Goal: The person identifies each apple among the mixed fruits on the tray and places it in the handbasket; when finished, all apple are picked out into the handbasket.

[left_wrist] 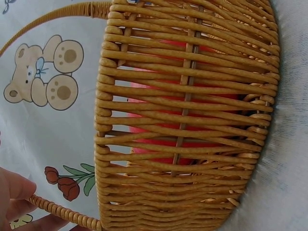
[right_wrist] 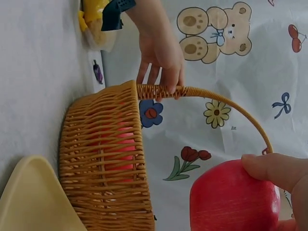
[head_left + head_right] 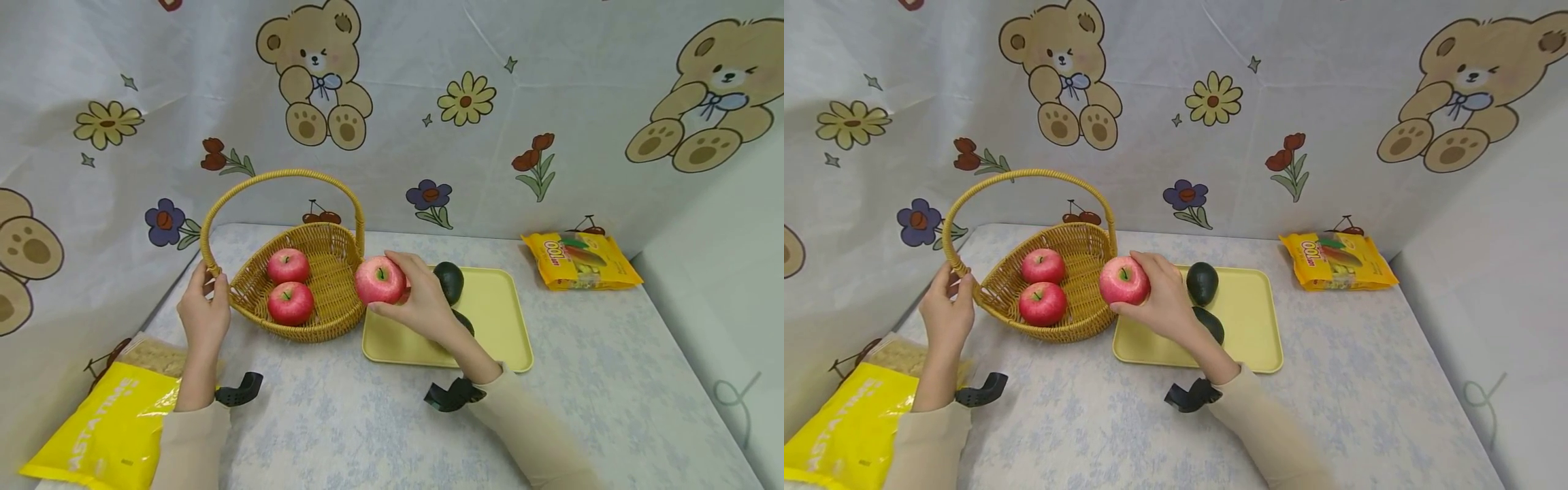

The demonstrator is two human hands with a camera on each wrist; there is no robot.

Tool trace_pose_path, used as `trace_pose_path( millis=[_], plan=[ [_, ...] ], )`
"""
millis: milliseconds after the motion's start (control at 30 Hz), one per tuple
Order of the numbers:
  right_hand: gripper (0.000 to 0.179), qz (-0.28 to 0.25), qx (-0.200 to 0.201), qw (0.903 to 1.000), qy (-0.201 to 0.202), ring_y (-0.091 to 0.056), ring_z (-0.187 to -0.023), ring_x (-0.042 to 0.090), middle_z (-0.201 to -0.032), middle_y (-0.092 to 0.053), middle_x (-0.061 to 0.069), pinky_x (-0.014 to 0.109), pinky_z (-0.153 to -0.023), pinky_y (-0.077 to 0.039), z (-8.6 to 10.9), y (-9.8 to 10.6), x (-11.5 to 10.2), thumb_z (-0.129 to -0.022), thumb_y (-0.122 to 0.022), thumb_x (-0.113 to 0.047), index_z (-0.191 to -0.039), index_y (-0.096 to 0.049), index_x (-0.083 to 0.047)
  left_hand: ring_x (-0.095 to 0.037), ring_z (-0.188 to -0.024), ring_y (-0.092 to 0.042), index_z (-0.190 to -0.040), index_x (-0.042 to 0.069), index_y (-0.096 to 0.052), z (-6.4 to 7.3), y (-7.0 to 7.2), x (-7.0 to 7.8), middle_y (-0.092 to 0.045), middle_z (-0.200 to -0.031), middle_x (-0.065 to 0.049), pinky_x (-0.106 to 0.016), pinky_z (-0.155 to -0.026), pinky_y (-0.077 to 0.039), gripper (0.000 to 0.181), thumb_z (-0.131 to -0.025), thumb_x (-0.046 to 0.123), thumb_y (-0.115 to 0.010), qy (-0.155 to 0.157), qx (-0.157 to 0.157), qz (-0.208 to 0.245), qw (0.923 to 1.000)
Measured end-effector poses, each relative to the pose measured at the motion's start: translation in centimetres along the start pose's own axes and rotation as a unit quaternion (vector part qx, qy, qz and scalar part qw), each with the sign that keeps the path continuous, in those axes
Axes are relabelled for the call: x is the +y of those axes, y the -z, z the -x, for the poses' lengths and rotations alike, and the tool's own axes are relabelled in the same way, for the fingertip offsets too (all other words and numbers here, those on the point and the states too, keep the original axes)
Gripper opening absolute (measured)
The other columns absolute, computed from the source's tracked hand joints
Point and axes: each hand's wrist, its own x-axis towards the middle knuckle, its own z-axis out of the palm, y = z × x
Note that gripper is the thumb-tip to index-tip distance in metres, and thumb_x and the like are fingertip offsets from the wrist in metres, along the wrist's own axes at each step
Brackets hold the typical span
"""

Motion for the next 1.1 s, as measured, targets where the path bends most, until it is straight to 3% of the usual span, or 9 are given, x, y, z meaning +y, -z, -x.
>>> trace_pose_path(
  millis=[333, 800, 1100],
  plan=[
    [0.082, -0.018, 0.009, 0.9994, -0.029, -0.052, -0.124, 0.023, -0.139, -0.05, 0.007, 0.041, -0.097, -0.053, -2.9, -4.4, -0.5, -0.075, -0.084, -0.031, -0.144, -0.045, -0.009, -0.037, -0.123, -0.057, -0.146, 0.011, -0.046, -0.2, -0.1, 0.2, -0.056, -0.137, -0.021, -0.055, -0.099, -0.049, 0.045, -0.103, 0.024, -0.043, 0.0, -0.006, 0.001, 1.0],
    [0.084, 0.041, -0.013, 0.9972, -0.062, -0.052, -0.124, 0.029, -0.138, -0.049, 0.016, 0.041, -0.102, -0.049, -7.0, -10.5, -0.9, -0.079, -0.081, -0.031, -0.145, -0.04, 0.0, -0.038, -0.121, -0.058, -0.144, 0.01, -0.048, -0.2, -0.2, -0.4, -0.058, -0.134, -0.021, -0.056, -0.097, -0.05, 0.043, -0.103, 0.021, -0.045, -0.009, 0.006, -0.006, 0.9999],
    [0.083, 0.081, -0.01, 0.9899, -0.116, -0.054, -0.123, 0.03, -0.138, -0.049, 0.018, 0.041, -0.102, -0.05, -8.6, -12.1, -0.5, -0.079, -0.081, -0.03, -0.145, -0.041, -0.002, -0.039, -0.121, -0.058, -0.145, 0.009, -0.047, 0.0, -0.1, -0.1, -0.057, -0.135, -0.022, -0.056, -0.097, -0.049, 0.044, -0.103, 0.022, -0.044, -0.006, 0.005, -0.003, 1.0]
  ],
)
